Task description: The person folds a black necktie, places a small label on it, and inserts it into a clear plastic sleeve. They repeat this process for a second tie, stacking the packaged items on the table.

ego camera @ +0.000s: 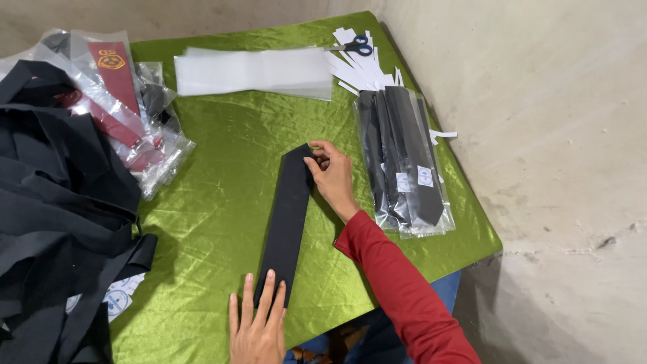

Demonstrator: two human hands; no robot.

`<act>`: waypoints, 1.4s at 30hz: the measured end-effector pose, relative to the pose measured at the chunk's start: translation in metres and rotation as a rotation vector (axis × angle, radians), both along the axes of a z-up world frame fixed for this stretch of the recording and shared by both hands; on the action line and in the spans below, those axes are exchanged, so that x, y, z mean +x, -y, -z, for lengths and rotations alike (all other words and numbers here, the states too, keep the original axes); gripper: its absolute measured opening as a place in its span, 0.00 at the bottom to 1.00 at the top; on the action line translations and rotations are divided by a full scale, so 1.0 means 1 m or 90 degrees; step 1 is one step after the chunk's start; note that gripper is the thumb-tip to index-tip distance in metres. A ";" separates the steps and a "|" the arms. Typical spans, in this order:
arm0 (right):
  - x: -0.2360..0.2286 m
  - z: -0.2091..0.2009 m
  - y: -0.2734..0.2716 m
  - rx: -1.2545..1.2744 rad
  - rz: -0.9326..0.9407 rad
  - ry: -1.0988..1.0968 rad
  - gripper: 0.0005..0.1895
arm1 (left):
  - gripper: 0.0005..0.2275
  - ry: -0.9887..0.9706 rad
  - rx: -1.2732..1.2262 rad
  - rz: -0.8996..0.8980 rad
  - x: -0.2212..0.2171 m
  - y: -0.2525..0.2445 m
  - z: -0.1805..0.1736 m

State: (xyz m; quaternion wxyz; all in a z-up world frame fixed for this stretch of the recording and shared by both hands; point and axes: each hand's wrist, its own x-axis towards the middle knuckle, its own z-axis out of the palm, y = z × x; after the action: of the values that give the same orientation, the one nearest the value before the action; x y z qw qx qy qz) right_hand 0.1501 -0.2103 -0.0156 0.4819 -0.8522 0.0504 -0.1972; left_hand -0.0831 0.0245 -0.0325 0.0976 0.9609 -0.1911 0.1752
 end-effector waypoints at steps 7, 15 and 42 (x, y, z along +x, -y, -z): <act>-0.002 0.000 -0.001 -0.099 0.012 0.065 0.10 | 0.27 0.016 0.021 0.113 -0.002 -0.015 0.001; -0.141 -0.021 -0.056 -0.438 -0.208 0.152 0.16 | 0.26 0.034 0.016 0.128 -0.001 -0.018 0.004; -0.050 -0.010 -0.027 -0.571 -0.304 -0.111 0.34 | 0.52 0.019 0.146 0.064 -0.039 -0.009 0.025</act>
State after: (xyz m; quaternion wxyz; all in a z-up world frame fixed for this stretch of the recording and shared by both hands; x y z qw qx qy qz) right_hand 0.1005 -0.1833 -0.0052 0.0949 -0.9760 -0.1955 -0.0122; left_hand -0.1220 0.0330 -0.0571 -0.0071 0.9521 -0.2595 0.1616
